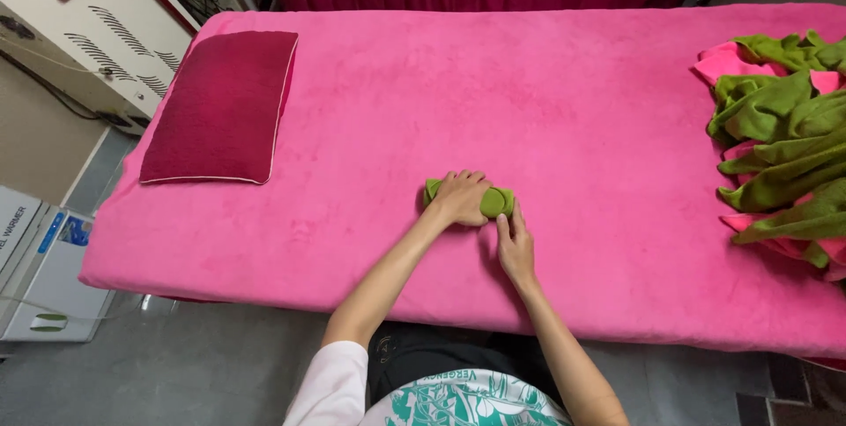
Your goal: Folding and rolling a green towel into a decorative shape on a massage table.
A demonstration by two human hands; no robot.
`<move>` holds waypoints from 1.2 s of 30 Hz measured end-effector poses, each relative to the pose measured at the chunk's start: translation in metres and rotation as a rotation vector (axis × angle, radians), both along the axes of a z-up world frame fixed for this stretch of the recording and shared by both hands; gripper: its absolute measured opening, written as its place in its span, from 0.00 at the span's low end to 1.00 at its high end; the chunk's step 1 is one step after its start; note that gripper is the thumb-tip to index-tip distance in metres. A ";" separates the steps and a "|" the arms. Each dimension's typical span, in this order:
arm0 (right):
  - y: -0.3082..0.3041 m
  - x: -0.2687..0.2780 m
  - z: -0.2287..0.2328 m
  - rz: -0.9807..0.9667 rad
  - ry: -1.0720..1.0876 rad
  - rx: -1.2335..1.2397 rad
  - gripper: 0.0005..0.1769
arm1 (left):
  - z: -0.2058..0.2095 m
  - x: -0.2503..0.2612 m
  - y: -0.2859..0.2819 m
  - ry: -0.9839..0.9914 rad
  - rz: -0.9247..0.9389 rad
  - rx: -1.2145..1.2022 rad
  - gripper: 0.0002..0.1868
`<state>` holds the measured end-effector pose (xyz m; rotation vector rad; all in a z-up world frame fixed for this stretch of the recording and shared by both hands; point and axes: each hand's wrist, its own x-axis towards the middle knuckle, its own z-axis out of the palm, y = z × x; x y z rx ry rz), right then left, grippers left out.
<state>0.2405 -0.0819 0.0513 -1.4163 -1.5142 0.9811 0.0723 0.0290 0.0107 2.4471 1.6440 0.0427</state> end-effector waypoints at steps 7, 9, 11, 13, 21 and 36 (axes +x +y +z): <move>0.008 0.008 -0.038 -0.036 0.113 0.113 0.30 | -0.016 -0.007 -0.025 -0.076 -0.043 0.161 0.45; 0.015 0.011 -0.055 -0.061 0.196 0.196 0.26 | -0.006 -0.016 -0.039 -0.114 -0.055 0.279 0.43; 0.014 0.013 -0.057 -0.056 0.209 0.204 0.26 | 0.014 -0.051 -0.056 -0.155 -0.020 0.326 0.41; 0.016 0.014 -0.059 -0.046 0.227 0.217 0.25 | 0.036 -0.097 -0.073 -0.193 0.020 0.377 0.39; 0.011 0.008 -0.051 0.019 0.137 0.166 0.24 | 0.078 -0.284 -0.189 0.245 0.414 0.286 0.48; 0.008 0.032 -0.055 0.089 0.238 0.109 0.25 | 0.086 -0.222 -0.230 0.151 0.522 -0.056 0.67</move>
